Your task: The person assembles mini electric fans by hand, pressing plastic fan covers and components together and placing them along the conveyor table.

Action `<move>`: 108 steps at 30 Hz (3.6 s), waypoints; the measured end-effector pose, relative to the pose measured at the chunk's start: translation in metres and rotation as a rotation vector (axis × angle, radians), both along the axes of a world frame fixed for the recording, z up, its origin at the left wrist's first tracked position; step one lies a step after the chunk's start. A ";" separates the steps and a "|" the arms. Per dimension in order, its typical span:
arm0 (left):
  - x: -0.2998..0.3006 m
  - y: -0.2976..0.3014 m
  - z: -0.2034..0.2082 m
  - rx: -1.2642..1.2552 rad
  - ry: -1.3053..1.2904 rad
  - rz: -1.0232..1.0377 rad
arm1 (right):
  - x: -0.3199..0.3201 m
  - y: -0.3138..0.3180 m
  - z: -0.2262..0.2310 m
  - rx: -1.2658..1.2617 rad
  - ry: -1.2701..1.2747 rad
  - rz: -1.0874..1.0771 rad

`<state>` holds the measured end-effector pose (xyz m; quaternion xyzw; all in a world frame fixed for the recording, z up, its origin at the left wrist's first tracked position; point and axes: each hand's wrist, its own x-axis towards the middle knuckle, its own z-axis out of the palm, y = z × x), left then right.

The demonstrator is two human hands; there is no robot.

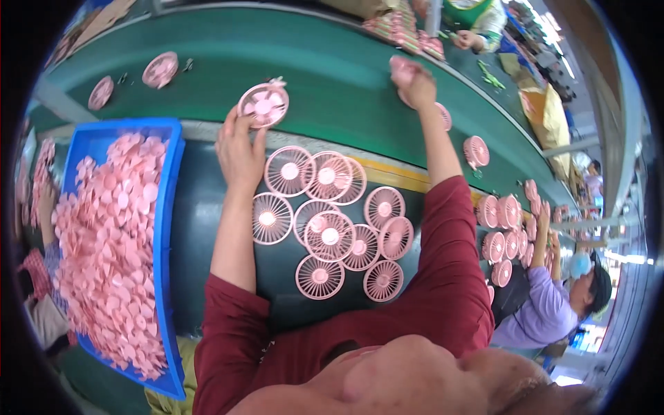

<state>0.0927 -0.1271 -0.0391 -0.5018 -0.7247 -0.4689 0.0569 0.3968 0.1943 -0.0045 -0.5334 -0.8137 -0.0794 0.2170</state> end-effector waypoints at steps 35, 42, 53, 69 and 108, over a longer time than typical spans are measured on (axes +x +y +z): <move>-0.020 0.004 -0.017 0.155 0.070 -0.131 | 0.075 -0.202 -0.005 -0.252 0.441 0.260; -0.049 -0.013 -0.019 0.112 -0.274 -0.345 | 0.044 -0.314 0.027 -0.380 0.288 0.563; -0.022 -0.081 -0.004 -0.029 -0.494 -0.438 | 0.019 -0.341 0.050 -0.283 0.108 0.717; 0.020 -0.049 0.015 0.096 -0.453 -0.045 | -0.017 -0.314 0.046 -0.936 1.354 0.626; 0.156 -0.056 0.070 0.342 -0.488 -0.467 | -0.040 -0.326 0.040 -0.651 1.055 0.706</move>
